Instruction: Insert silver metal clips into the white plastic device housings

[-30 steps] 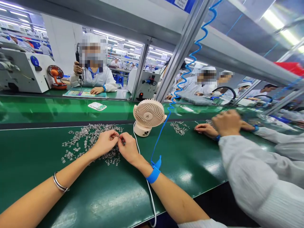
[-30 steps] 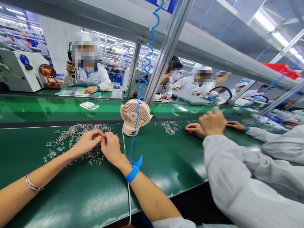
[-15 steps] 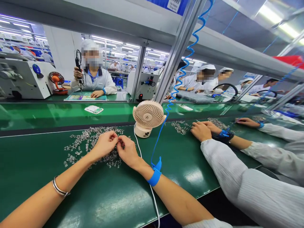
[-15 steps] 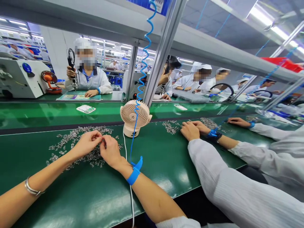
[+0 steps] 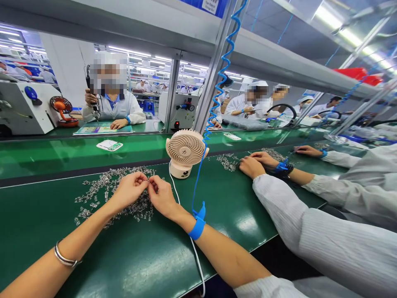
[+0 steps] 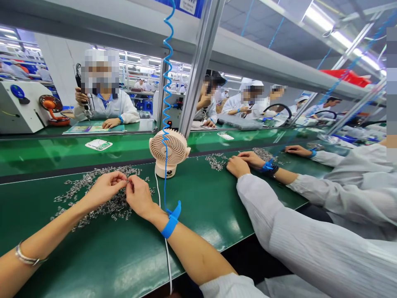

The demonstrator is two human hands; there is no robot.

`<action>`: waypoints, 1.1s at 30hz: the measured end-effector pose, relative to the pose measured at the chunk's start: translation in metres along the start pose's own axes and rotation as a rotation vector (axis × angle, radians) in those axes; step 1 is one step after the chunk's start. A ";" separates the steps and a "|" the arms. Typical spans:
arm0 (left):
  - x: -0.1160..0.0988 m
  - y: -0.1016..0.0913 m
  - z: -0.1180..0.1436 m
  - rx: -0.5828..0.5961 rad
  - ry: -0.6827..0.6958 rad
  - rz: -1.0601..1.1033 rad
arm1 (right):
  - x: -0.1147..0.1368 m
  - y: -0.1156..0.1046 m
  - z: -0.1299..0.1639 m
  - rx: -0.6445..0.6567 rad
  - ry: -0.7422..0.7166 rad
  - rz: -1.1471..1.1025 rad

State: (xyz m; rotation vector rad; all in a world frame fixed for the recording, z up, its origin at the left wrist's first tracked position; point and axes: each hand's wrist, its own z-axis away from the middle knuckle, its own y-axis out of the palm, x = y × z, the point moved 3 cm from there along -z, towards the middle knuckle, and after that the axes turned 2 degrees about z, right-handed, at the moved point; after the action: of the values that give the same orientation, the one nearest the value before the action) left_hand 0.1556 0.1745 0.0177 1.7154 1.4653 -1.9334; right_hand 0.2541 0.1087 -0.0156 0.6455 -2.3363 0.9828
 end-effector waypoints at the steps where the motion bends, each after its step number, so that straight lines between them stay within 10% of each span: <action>1: 0.000 -0.001 0.000 -0.002 -0.001 -0.021 | 0.000 -0.001 0.000 -0.008 -0.005 0.005; 18: -0.004 -0.001 0.003 0.014 0.101 -0.371 | 0.005 -0.004 0.003 0.007 -0.088 0.035; 33: -0.008 -0.001 0.007 -0.064 0.113 -0.315 | 0.006 -0.006 0.002 0.072 0.370 -0.433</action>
State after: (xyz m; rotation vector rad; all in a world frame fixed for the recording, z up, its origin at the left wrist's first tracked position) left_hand 0.1534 0.1663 0.0238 1.6740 1.9179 -1.9315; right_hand 0.2528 0.1019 -0.0100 0.8696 -1.7506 0.8956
